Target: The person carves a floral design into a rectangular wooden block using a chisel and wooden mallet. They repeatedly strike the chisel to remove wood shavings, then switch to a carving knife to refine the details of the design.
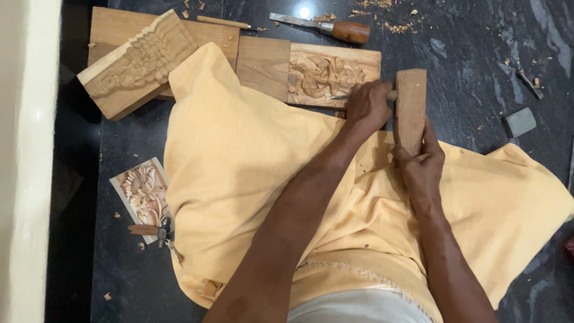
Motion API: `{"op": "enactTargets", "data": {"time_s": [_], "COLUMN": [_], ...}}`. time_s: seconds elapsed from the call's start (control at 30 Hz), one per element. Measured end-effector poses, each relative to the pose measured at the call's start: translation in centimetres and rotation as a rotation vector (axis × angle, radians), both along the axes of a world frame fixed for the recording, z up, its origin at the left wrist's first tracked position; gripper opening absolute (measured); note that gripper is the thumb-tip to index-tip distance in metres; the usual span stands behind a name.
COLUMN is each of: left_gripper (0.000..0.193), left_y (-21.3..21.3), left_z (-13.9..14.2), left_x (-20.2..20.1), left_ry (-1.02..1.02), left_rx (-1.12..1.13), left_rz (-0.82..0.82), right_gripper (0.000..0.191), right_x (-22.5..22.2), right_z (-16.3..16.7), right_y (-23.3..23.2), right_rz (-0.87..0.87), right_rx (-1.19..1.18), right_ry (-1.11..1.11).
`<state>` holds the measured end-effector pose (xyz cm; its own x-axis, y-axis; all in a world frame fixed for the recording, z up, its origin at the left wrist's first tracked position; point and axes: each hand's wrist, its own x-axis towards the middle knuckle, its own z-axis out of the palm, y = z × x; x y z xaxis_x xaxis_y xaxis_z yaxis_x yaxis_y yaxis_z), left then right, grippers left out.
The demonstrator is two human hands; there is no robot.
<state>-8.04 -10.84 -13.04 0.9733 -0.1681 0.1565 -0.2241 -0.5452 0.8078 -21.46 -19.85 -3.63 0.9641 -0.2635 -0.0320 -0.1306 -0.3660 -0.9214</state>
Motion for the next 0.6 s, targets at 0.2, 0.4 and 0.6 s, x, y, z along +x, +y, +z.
{"op": "enactTargets", "data": {"time_s": [0.2, 0.4, 0.6], "left_gripper": [0.028, 0.015, 0.016], "left_y": [0.5, -1.3, -0.2], "left_z": [0.2, 0.9, 1.1], "left_x": [-0.3, -2.2, -1.6], "left_ry": [-0.119, -0.218, -0.109], "left_rx": [-0.093, 0.0, -0.031], "left_rz": [-0.019, -0.111, -0.001], "right_gripper": [0.072, 0.072, 0.075], "right_x": [0.2, 0.0, -0.2], "right_z": [0.0, 1.5, 2.5], "right_y": [0.1, -0.4, -0.7], "right_rz": [-0.033, -0.236, -0.221], "right_rx": [0.093, 0.172, 0.285], "right_ry": [0.036, 0.033, -0.054]}}
